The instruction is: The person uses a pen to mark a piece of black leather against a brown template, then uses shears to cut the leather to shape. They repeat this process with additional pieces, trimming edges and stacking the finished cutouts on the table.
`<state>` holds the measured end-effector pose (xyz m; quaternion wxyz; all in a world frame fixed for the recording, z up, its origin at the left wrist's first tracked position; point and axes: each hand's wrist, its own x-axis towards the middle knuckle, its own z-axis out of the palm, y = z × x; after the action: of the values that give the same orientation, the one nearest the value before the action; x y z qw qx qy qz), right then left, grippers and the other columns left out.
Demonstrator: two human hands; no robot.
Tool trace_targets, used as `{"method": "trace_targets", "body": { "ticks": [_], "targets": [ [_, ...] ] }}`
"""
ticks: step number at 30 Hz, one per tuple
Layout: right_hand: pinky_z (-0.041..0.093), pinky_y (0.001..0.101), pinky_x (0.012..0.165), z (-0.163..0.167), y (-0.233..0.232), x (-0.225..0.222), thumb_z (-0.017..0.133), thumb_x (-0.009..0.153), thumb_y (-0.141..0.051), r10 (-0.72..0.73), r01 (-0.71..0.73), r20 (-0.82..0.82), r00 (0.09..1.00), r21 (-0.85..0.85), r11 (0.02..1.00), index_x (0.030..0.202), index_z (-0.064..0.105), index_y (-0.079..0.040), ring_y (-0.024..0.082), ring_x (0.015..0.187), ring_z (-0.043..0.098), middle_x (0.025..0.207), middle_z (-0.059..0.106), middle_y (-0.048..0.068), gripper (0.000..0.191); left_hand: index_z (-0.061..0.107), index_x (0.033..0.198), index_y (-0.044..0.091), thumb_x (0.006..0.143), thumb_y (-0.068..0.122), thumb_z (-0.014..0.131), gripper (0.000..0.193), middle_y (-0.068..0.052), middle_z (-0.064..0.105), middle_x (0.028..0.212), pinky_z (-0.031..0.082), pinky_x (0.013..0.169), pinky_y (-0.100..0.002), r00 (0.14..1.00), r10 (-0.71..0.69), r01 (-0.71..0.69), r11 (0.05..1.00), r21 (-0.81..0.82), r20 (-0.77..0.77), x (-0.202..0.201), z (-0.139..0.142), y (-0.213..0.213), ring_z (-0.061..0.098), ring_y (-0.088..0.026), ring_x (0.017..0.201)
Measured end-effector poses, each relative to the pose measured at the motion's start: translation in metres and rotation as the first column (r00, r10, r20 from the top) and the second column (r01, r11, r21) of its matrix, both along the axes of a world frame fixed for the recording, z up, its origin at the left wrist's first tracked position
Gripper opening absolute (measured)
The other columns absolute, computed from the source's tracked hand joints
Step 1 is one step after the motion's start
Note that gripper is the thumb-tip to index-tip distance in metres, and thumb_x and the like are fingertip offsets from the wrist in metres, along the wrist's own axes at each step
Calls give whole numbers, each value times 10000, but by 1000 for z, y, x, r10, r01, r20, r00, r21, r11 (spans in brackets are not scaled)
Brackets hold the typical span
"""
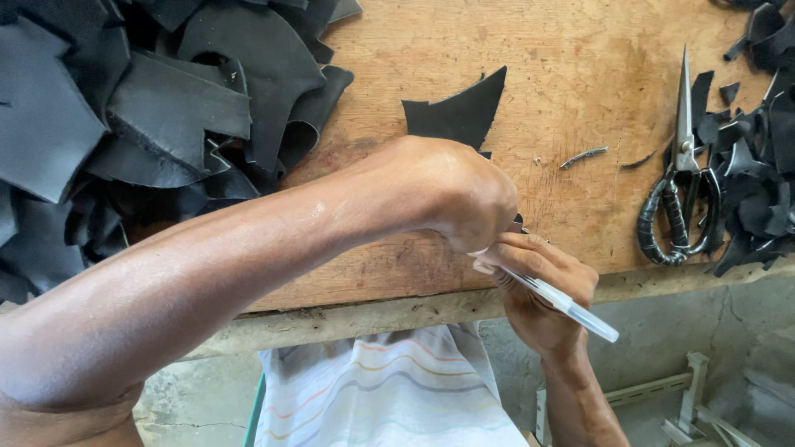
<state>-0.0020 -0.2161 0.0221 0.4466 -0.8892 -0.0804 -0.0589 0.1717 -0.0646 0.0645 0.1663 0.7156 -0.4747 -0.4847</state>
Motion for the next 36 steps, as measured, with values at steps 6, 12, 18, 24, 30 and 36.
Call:
{"method": "trace_targets", "body": {
  "ticks": [6,12,18,24,30,36],
  "targets": [
    [637,268,757,-7,6,1,770,913,-28,24,-24,8,1000,-15,1000,1067,747,-50,184,869,780,987,772,105,157,752,1050,122,844,169,620,249,-151,739,943,566,726,-442,1000,1,-1,1000,-4,-4,1,-2,0,725,-298,881],
    [603,264,675,-27,45,12,801,901,-69,69,-65,101,992,-37,997,1086,773,-82,161,804,768,937,782,81,187,758,1044,123,838,168,629,247,-147,743,943,564,725,-440,1000,1,-1,1000,-4,-1,1,-3,2,727,-295,879],
    [634,271,718,-22,52,10,810,901,-59,44,-45,79,996,14,999,1083,764,-90,171,851,773,991,770,91,190,763,1039,125,833,168,637,246,-144,746,944,563,723,-437,1000,1,-1,1000,-21,3,0,-3,6,728,-292,878],
    [585,265,732,-31,76,11,803,894,-17,18,-18,1,1000,101,995,1007,776,-43,157,809,733,916,765,58,119,769,1033,126,827,167,645,244,-140,749,944,562,722,-435,1000,-11,11,999,-30,-1,-1,-2,7,729,-289,877],
    [592,265,813,-26,86,15,794,923,-35,12,-14,22,1000,102,995,998,752,-44,158,912,745,984,768,69,86,774,1028,127,821,166,653,242,-136,752,944,561,720,-433,1000,-12,11,999,-45,-10,0,-1,11,730,-285,875],
    [607,275,826,-26,86,20,778,943,-43,11,-15,49,999,82,996,1024,741,-28,166,905,758,979,770,67,90,780,1022,129,815,165,661,241,-133,755,945,559,719,-431,1000,-17,16,999,-33,-11,1,-2,12,731,-282,874]
  ]
}}
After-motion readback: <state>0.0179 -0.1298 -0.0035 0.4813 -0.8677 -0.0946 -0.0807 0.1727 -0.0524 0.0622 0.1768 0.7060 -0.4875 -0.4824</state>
